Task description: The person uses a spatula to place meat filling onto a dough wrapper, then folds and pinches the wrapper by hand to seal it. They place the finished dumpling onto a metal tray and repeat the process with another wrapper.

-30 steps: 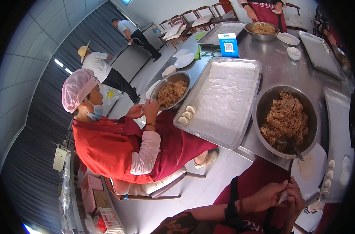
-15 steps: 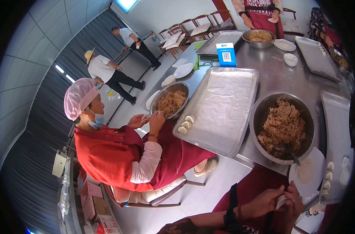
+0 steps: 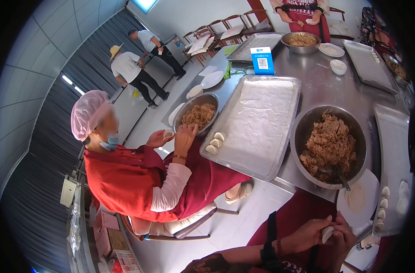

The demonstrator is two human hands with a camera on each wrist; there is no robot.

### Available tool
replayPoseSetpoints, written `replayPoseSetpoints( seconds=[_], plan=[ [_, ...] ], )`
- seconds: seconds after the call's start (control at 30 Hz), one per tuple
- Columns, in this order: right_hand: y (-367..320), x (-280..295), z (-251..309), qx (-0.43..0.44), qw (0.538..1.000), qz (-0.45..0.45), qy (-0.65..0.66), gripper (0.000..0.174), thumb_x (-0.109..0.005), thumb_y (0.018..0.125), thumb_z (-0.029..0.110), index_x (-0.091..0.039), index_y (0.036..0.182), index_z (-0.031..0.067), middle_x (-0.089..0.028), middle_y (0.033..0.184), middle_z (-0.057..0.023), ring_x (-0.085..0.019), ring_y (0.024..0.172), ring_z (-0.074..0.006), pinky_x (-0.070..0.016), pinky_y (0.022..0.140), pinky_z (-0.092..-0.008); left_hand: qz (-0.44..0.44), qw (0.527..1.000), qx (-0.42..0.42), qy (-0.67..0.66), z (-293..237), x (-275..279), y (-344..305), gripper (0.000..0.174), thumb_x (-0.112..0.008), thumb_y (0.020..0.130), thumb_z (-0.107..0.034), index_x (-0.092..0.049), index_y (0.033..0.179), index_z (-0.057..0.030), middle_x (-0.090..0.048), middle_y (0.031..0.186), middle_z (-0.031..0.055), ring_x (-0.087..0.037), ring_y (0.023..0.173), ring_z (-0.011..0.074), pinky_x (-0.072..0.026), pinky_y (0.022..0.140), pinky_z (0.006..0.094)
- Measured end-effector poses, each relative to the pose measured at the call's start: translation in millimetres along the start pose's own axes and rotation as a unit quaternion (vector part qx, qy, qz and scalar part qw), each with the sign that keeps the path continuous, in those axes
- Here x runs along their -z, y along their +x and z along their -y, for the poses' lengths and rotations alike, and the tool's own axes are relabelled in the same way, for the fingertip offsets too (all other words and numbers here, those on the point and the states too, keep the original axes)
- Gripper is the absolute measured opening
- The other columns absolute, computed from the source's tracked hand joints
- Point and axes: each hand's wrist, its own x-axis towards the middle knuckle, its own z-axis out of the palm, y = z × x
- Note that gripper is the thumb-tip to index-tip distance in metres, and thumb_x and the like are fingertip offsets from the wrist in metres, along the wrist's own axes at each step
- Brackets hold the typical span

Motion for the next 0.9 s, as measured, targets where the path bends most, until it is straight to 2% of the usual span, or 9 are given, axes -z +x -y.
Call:
replayPoseSetpoints(
  seconds=[0.13,0.27,0.43,0.53,0.63,0.73,0.9],
  plan=[
    [2.9,-0.9,0.8,-0.021,1.0,0.002,-0.006,0.015,-0.069,0.082,0.011,-0.071,0.091,-0.0006,-0.069,0.111,-0.0178,-0.056,0.124,-0.0317,-0.0391,0.108,-0.0466,0.018,1.0,0.004,0.003,1.7,5.5,1.5,0.042,-0.045,0.105,-0.039,-0.058,0.119,-0.0014,-0.065,0.11,0.0058,-0.065,0.1,0.0143,-0.0574,0.087,0.0345],
    [6.9,-8.2,16.9,-0.04,0.999,0.007,-0.022,0.013,-0.069,0.083,0.01,-0.07,0.092,0.0001,-0.071,0.105,-0.0166,-0.056,0.124,-0.0305,-0.0383,0.109,-0.0466,-0.006,1.0,0.001,0.009,1.9,5.3,1.5,0.042,-0.045,0.105,-0.039,-0.059,0.118,-0.002,-0.065,0.108,0.0047,-0.065,0.099,0.0134,-0.0574,0.086,0.0336],
    [4.3,-2.9,10.9,-0.054,0.998,0.016,0.012,0.017,-0.071,0.085,0.013,-0.07,0.094,-0.0015,-0.069,0.111,-0.0192,-0.056,0.123,-0.0304,-0.0392,0.108,-0.0449,-0.012,1.0,0.009,0.017,0.1,-0.2,-1.0,0.041,-0.044,0.105,-0.039,-0.059,0.118,-0.0025,-0.065,0.107,0.0044,-0.064,0.098,0.0128,-0.0573,0.085,0.0334],
    [6.4,-5.6,16.1,-0.053,0.998,0.02,0.018,0.016,-0.07,0.086,0.013,-0.07,0.093,-0.0014,-0.068,0.113,-0.0207,-0.057,0.122,-0.0306,-0.0402,0.107,-0.0444,0.017,1.0,-0.005,0.003,0.9,-0.1,-1.0,0.041,-0.045,0.105,-0.038,-0.059,0.118,-0.0025,-0.064,0.107,0.0045,-0.064,0.098,0.0126,-0.0573,0.085,0.0335],
    [5.9,-5.8,15.2,-0.043,0.998,0.022,0.031,0.017,-0.07,0.087,0.015,-0.069,0.093,-0.0016,-0.068,0.113,-0.0215,-0.058,0.12,-0.0306,-0.0416,0.105,-0.0438,0.029,0.999,-0.012,0.014,5.4,8.6,2.7,0.044,-0.042,0.106,-0.04,-0.058,0.123,-0.0035,-0.064,0.114,0.0033,-0.064,0.103,0.0112,-0.0571,0.087,0.0338],
    [6.1,-4.7,17.4,-0.042,0.998,0.031,0.022,0.02,-0.07,0.088,0.017,-0.069,0.093,-0.0019,-0.068,0.113,-0.0217,-0.059,0.119,-0.0303,-0.0432,0.103,-0.0429,-0.004,1.0,0.007,0.008,3.8,2.2,1.4,0.04,-0.044,0.106,-0.037,-0.058,0.118,-0.0025,-0.064,0.107,0.0046,-0.064,0.098,0.0128,-0.0576,0.084,0.0332],
    [6.8,-9.6,25.4,-0.048,0.998,0.026,0.023,0.022,-0.07,0.088,0.019,-0.069,0.094,-0.0023,-0.067,0.115,-0.0215,-0.061,0.115,-0.0293,-0.0448,0.101,-0.0422,-0.001,1.0,0.012,0.019,1.1,-0.7,-0.7,0.04,-0.044,0.105,-0.039,-0.058,0.118,-0.0028,-0.064,0.107,0.0043,-0.064,0.099,0.0127,-0.058,0.084,0.0332]
  ],
)
